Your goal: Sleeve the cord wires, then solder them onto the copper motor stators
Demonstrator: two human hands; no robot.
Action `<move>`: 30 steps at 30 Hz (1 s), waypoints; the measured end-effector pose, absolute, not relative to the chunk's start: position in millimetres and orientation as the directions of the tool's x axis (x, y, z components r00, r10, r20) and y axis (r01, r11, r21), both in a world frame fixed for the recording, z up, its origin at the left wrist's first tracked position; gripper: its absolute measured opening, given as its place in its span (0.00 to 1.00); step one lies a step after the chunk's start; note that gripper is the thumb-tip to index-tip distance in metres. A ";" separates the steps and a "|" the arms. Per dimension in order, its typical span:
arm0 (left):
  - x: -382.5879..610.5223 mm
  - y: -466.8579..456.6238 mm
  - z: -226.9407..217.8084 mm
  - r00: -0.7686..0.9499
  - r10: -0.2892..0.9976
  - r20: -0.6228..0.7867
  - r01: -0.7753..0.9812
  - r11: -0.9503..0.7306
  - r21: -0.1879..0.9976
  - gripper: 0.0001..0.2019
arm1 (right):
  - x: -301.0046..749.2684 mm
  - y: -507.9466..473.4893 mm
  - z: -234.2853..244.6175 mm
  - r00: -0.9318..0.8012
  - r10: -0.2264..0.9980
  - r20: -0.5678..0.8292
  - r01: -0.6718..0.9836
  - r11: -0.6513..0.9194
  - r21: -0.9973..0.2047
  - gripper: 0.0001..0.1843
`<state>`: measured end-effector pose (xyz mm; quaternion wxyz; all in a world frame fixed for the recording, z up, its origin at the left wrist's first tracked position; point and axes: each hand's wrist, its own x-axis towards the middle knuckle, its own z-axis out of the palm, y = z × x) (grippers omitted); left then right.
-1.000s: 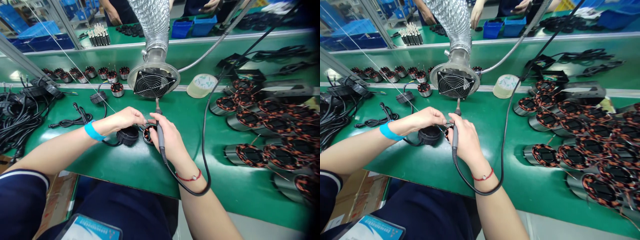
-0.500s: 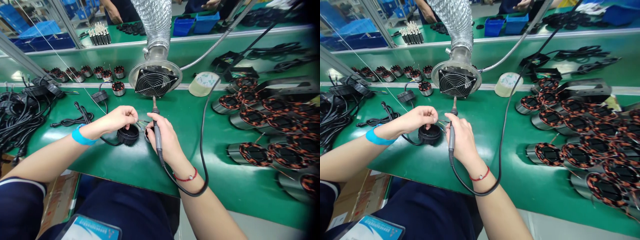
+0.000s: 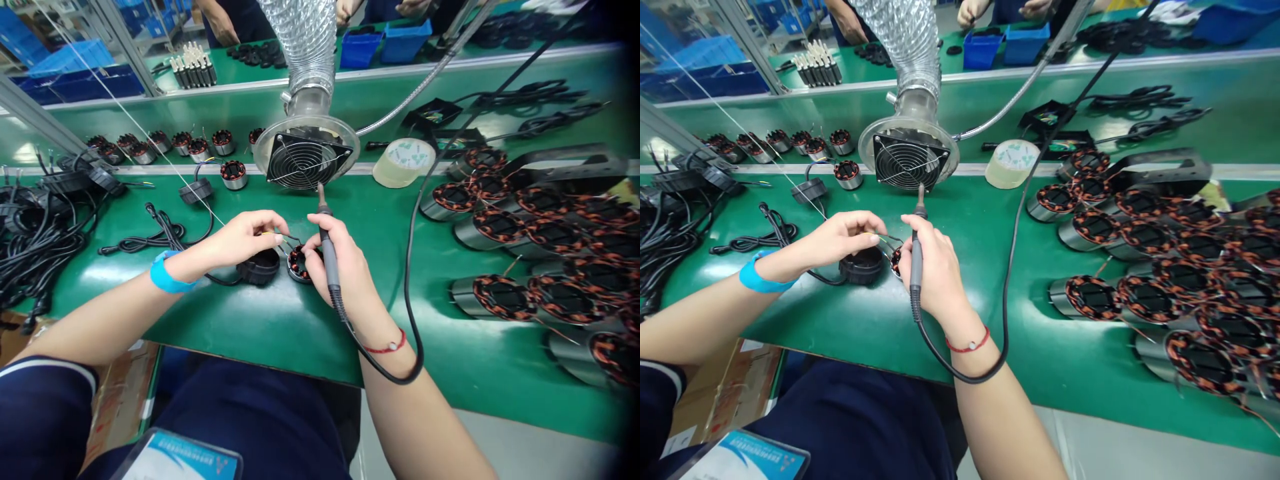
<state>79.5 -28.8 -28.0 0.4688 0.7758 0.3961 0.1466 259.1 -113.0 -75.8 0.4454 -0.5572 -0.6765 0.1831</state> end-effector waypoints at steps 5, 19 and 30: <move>61.0 -29.1 -30.0 0.764 0.643 0.055 0.471 -0.614 0.633 0.07 | 252.0 -115.0 -78.0 -0.164 0.891 0.424 0.621 0.427 -0.657 0.26; 72.8 -34.2 -27.4 0.702 0.709 -0.065 0.564 -0.499 0.658 0.12 | 252.3 -113.0 -79.9 -0.114 0.931 0.346 0.581 0.344 -0.738 0.30; 84.6 -32.3 -19.7 0.657 0.678 -0.331 0.727 -0.453 0.516 0.12 | 245.6 -110.9 -91.2 0.044 0.907 0.419 0.527 0.335 -0.781 0.22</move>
